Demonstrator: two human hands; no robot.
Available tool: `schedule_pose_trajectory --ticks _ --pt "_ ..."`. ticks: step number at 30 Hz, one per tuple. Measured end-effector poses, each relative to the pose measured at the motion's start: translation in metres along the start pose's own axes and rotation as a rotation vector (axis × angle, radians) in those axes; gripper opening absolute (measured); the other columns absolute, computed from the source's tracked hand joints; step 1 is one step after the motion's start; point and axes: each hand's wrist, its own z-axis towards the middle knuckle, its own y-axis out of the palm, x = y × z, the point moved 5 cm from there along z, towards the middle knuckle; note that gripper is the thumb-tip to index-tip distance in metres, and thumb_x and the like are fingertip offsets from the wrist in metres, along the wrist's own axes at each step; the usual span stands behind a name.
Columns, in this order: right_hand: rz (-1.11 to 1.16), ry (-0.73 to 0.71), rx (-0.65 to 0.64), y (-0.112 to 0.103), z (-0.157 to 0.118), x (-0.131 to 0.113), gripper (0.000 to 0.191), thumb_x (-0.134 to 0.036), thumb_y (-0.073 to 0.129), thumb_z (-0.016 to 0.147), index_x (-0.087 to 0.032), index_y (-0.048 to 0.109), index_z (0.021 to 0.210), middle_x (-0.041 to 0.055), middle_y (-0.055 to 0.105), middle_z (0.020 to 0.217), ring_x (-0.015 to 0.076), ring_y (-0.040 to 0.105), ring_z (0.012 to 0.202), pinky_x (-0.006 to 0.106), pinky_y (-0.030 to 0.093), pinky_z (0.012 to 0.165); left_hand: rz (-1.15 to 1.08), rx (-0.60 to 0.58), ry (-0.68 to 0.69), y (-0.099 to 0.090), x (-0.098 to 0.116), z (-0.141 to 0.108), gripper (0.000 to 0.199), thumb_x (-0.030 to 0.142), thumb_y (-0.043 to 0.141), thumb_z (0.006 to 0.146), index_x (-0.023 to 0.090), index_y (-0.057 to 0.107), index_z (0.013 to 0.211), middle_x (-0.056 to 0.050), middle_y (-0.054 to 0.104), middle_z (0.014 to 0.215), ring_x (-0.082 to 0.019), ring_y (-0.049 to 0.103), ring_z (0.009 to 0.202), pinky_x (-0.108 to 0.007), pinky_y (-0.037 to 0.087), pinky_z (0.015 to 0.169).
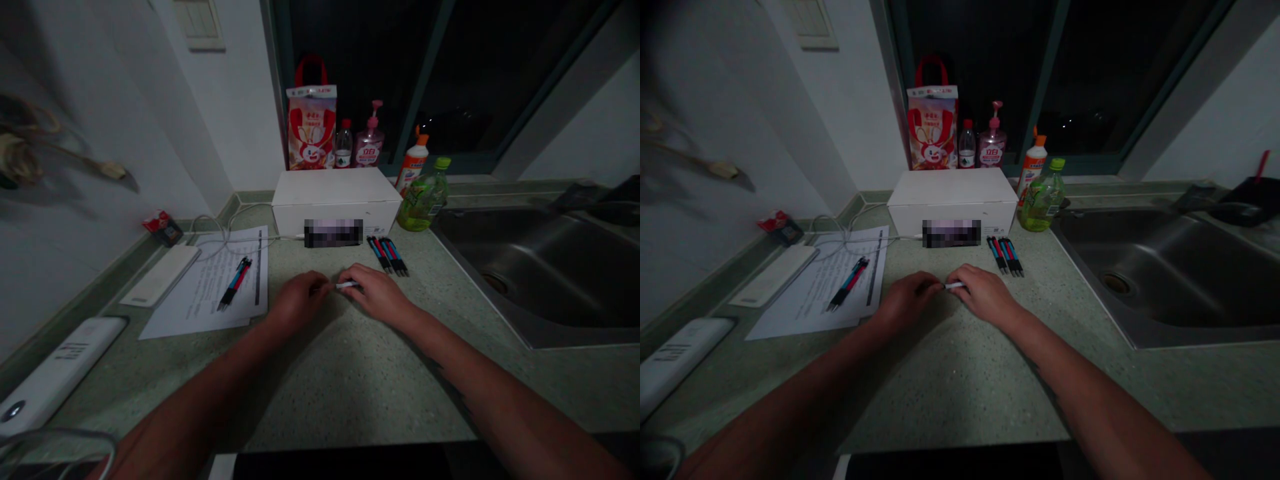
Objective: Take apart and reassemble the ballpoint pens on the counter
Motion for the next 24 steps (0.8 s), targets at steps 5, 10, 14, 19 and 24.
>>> schedule_pose_trajectory --ticks 5,10,14,19,24 --pt "0.007 0.020 -0.034 0.0003 0.0010 -0.0016 0.014 -0.021 0.066 0.098 -0.022 0.071 0.111 0.0074 0.074 0.107 0.0228 0.070 0.098 0.034 0.051 0.085 0.000 -0.004 0.152 0.0019 0.0050 -0.0008 0.019 0.020 0.065 0.093 0.021 0.075 0.110 -0.007 0.077 0.105 -0.024 0.070 0.096 -0.037 0.053 0.086" --pt "-0.017 0.050 -0.111 0.0056 0.0012 0.0008 0.024 -0.032 0.053 0.107 -0.022 0.074 0.114 0.0086 0.077 0.107 0.0248 0.071 0.102 0.037 0.052 0.088 0.047 0.084 0.189 -0.0036 0.0055 -0.0031 0.017 0.019 0.061 0.095 0.019 0.075 0.106 -0.008 0.077 0.101 -0.025 0.069 0.096 -0.039 0.052 0.087" --pt "-0.013 0.000 -0.016 0.0011 0.0004 0.0001 0.019 -0.027 0.058 0.105 -0.021 0.074 0.111 0.0087 0.074 0.104 0.0233 0.069 0.100 0.035 0.052 0.086 0.056 0.088 0.163 -0.0014 0.0027 -0.0023 0.016 0.026 0.060 0.097 0.020 0.073 0.103 -0.007 0.076 0.096 -0.023 0.069 0.089 -0.038 0.053 0.082" --pt "0.006 -0.013 0.011 0.0010 -0.0001 -0.0016 0.022 -0.030 0.058 0.105 -0.022 0.072 0.121 0.0081 0.073 0.105 0.0232 0.068 0.099 0.036 0.052 0.086 0.043 0.081 0.175 -0.0007 0.0039 -0.0018 0.016 0.024 0.060 0.095 0.019 0.073 0.105 -0.008 0.075 0.097 -0.023 0.069 0.088 -0.038 0.053 0.082" --pt "0.011 -0.044 0.049 0.0004 0.0005 -0.0019 0.016 -0.026 0.058 0.104 -0.022 0.073 0.104 0.0077 0.071 0.099 0.0234 0.066 0.098 0.036 0.051 0.086 0.049 0.061 0.143 -0.0014 0.0057 -0.0023 0.015 0.022 0.060 0.095 0.019 0.072 0.104 -0.008 0.075 0.098 -0.024 0.068 0.088 -0.038 0.052 0.082"
